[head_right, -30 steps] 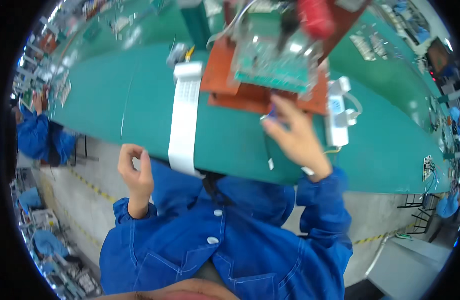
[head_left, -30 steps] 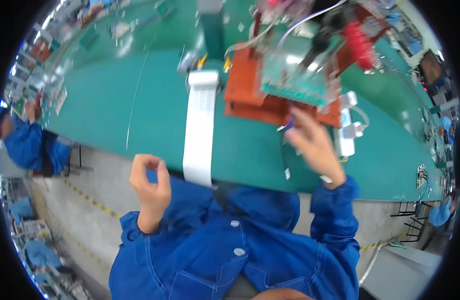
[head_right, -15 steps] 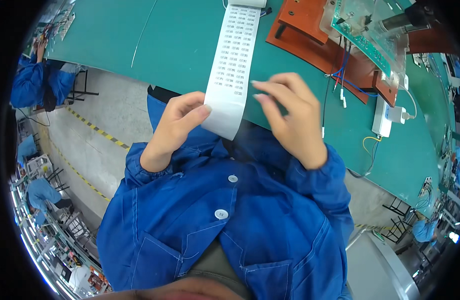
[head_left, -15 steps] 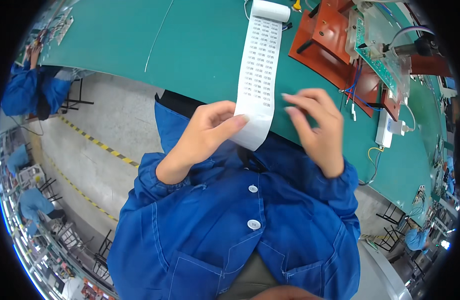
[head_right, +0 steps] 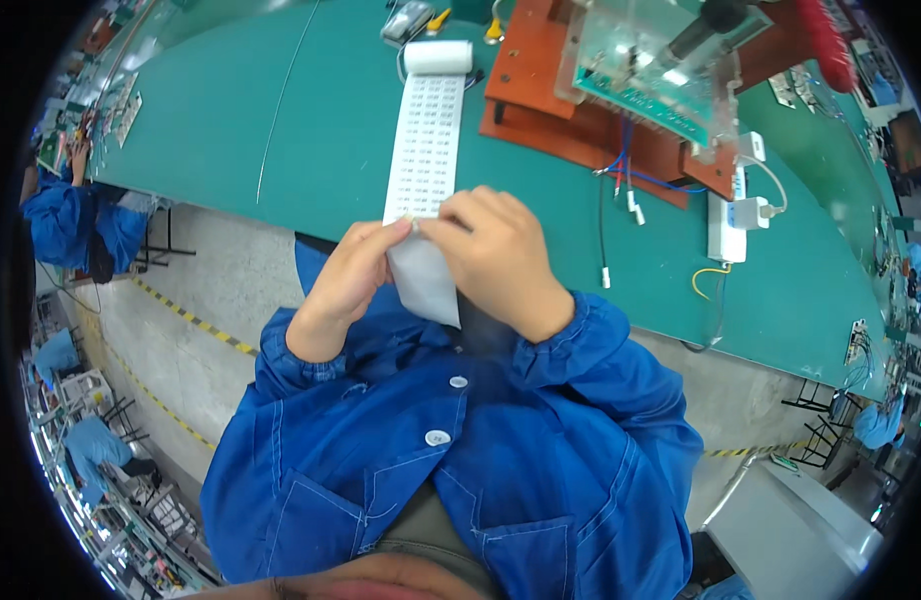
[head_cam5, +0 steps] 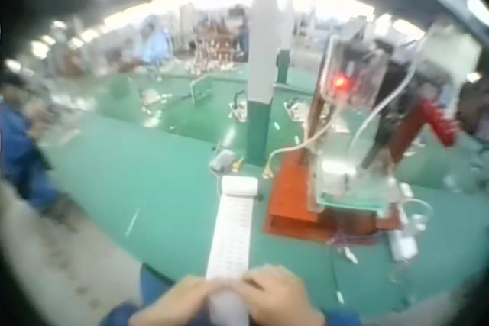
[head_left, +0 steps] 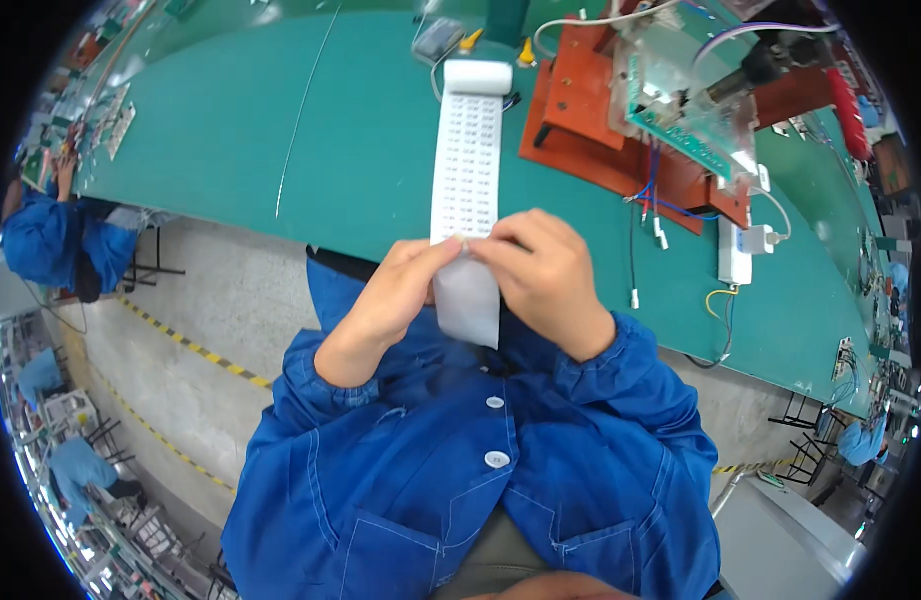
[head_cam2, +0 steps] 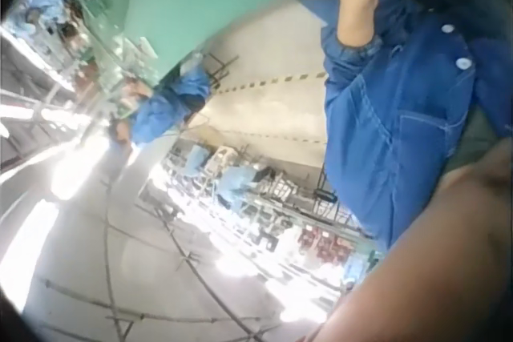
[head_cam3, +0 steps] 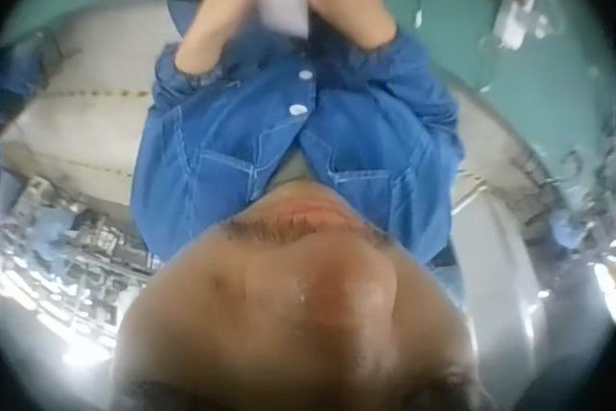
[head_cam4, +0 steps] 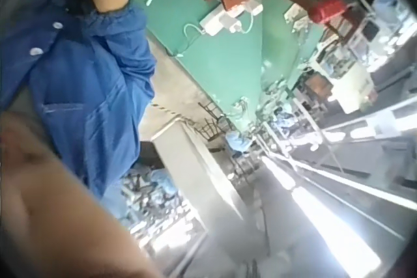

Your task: Assembling electronic components, connecting wires, and placing circuit boards into a testing fixture on a production line.

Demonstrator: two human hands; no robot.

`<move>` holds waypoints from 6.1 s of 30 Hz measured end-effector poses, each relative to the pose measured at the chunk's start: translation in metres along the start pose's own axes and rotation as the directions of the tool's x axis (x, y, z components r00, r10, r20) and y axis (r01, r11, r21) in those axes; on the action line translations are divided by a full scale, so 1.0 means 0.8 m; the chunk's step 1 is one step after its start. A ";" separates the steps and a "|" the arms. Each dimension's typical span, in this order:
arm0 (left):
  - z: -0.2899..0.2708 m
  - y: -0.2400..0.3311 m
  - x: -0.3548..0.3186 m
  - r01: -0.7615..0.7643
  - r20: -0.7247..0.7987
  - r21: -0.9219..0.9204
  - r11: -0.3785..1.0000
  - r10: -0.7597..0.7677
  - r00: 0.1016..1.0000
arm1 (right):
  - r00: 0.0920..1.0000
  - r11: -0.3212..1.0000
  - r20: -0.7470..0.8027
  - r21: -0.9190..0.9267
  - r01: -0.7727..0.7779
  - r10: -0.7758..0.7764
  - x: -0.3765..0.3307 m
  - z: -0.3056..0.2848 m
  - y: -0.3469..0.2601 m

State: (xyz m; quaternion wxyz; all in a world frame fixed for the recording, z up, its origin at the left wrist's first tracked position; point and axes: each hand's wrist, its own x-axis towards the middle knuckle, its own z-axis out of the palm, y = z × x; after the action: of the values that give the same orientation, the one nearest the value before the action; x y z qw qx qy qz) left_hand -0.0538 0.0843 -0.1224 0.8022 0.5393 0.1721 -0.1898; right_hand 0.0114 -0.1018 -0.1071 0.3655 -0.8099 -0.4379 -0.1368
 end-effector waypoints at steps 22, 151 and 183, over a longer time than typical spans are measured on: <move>-0.041 0.197 0.227 -0.719 -0.067 0.638 0.276 0.950 0.305 | 0.776 0.786 -0.433 -0.605 0.126 -0.458 0.117 -0.208 0.035; 0.007 0.017 0.018 -0.440 0.328 0.890 -0.121 0.840 0.432 | 0.841 0.761 0.009 0.418 -0.495 0.542 -0.197 -0.300 0.066; -0.005 0.005 0.033 -0.020 -0.063 0.997 0.079 0.906 0.418 | 0.917 0.591 -0.239 -0.706 -0.390 0.319 -0.030 -0.379 0.647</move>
State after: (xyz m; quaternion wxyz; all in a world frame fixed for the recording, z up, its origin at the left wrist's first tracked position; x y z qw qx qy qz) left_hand -0.0293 0.0859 -0.1331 0.1963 0.9289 0.1120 0.2934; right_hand 0.4463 -0.5131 -0.1536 0.0433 -0.9510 -0.1576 -0.2624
